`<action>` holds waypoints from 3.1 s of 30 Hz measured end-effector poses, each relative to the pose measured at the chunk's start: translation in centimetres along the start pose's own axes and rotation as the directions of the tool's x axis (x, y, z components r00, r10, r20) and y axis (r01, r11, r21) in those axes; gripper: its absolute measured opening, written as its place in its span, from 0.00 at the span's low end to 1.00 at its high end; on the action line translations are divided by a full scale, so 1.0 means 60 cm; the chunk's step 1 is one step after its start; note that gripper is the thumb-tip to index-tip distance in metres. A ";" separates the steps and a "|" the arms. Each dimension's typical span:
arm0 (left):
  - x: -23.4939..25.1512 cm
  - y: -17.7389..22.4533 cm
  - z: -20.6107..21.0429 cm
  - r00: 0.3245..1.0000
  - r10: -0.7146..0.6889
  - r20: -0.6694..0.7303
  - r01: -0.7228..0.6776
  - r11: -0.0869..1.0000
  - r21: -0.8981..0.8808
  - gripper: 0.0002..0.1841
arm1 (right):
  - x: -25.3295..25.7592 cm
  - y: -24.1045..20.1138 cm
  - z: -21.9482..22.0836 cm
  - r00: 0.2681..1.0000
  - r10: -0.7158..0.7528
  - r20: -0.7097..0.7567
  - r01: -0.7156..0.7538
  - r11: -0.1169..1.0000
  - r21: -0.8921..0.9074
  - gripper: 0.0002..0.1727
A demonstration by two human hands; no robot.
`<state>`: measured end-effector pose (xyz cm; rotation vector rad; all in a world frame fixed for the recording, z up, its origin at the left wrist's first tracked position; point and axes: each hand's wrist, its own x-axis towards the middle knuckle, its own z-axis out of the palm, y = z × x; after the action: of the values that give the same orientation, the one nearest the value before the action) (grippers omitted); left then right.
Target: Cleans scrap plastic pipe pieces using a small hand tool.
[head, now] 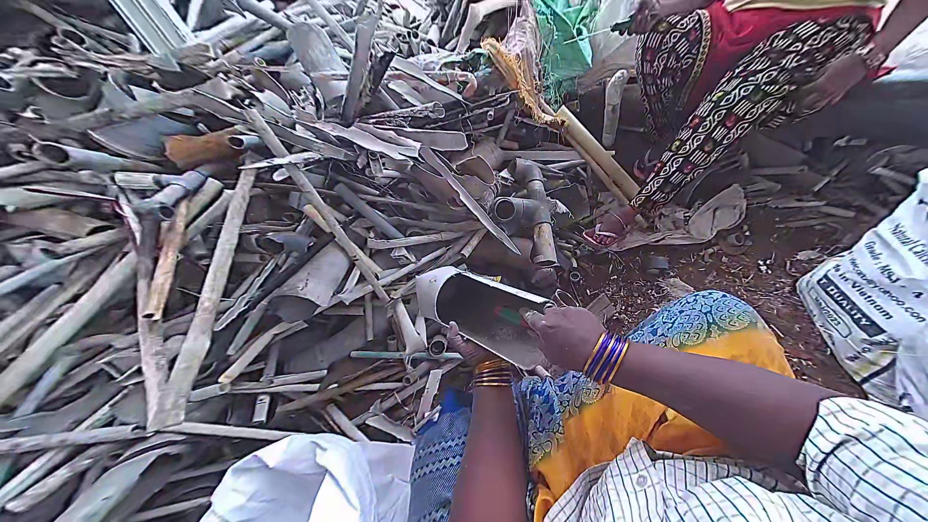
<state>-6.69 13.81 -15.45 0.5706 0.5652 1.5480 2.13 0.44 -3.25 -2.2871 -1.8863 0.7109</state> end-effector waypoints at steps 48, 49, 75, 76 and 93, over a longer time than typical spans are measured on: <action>-0.016 0.015 0.015 0.996 -0.090 -0.016 0.088 0.992 -0.094 0.13 | -0.008 0.001 0.025 0.980 0.042 -0.192 0.085 0.788 0.609 0.24; -0.013 0.017 0.014 0.996 -0.083 -0.015 0.082 0.993 -0.090 0.14 | -0.015 -0.002 0.023 0.985 -0.005 -0.170 0.104 0.807 0.581 0.25; 0.004 0.023 -0.003 0.999 -0.041 -0.006 0.042 0.999 0.020 0.18 | -0.038 0.014 0.035 0.990 -0.009 -0.143 0.023 0.995 0.095 0.28; 0.005 0.023 -0.005 1.000 -0.028 -0.008 0.028 0.999 0.032 0.17 | -0.041 0.005 0.027 0.999 -0.015 -0.034 0.020 0.992 0.127 0.28; 0.004 0.015 -0.003 1.000 -0.022 0.014 0.023 0.999 -0.045 0.11 | -0.020 0.010 0.023 0.999 -0.033 0.016 0.027 0.961 0.276 0.29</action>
<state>-7.51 14.00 -14.98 0.5384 0.5240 1.5311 1.95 -1.11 -4.31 -2.0825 -1.7016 0.9313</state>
